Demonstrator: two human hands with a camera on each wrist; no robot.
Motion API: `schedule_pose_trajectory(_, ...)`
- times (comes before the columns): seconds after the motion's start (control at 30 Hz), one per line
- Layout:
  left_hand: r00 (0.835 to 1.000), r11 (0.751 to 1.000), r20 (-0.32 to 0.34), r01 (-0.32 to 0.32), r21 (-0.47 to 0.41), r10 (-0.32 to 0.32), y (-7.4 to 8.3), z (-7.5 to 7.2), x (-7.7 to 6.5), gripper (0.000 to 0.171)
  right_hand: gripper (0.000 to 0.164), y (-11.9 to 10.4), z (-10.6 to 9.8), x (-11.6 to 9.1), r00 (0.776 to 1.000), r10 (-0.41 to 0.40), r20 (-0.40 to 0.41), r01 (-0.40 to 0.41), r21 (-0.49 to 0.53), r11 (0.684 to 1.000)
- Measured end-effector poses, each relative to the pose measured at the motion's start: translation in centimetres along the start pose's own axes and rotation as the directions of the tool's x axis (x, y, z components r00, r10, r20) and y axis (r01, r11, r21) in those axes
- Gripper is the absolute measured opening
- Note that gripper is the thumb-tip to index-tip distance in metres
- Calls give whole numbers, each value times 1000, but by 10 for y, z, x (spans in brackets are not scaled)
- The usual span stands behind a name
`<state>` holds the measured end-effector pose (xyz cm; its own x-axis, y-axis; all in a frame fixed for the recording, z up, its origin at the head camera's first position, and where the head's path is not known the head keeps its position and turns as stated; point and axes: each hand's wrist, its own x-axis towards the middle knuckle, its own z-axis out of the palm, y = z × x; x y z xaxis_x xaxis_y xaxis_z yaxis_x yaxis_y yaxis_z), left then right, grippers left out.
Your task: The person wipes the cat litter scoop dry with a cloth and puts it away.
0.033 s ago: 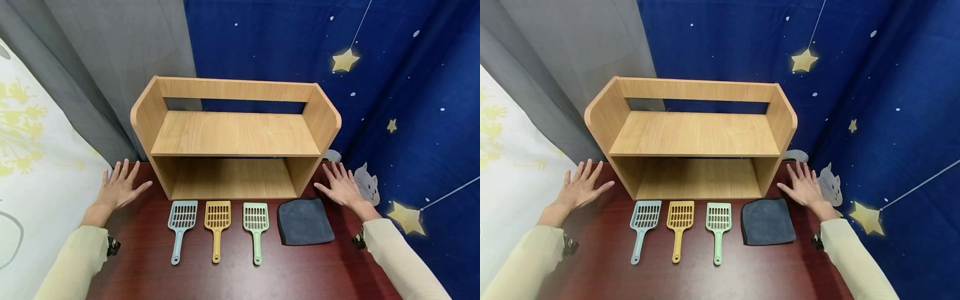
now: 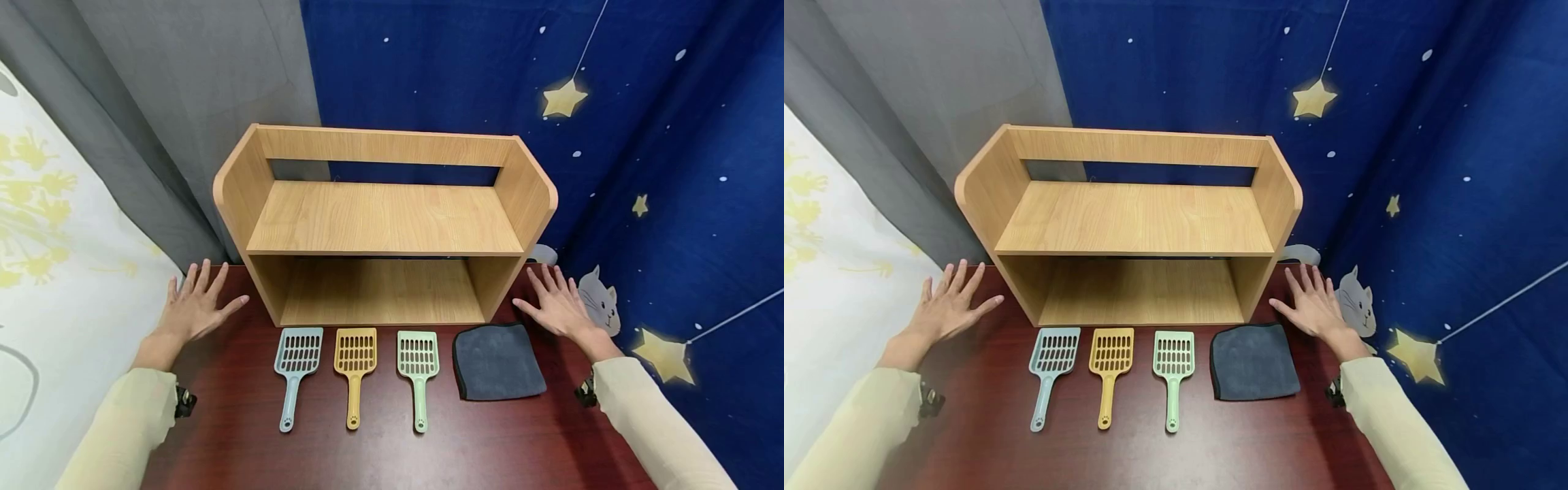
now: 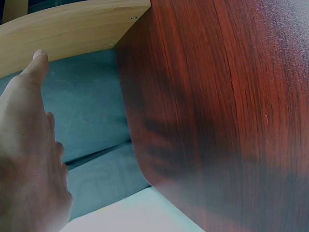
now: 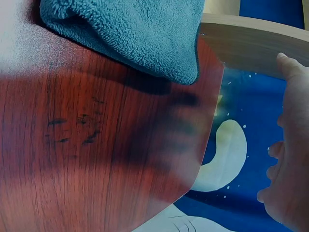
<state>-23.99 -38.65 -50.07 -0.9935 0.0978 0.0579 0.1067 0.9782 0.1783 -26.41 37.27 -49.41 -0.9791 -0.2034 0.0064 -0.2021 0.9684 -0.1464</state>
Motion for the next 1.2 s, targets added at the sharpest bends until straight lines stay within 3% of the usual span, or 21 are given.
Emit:
schedule_pose_trajectory(0.53, 1000, 1000, 9, 3, -19, -3, 3, -1, -10, 102, 95, -3, -1, -5, 1000, -19, -15, 19, 38, 999)
schedule_pose_trajectory(0.83, 1000, 999, -28, -15, -28, 14, 7, 7, -22, 101, 91, -3, 1, -16, 997, -55, -51, 58, 47, 997)
schedule_pose_trajectory(1.2, 1000, 998, -24, -10, -70, 8, 17, 22, -41, 99, 84, -5, 8, -37, 986, -133, -104, 137, 29, 990)
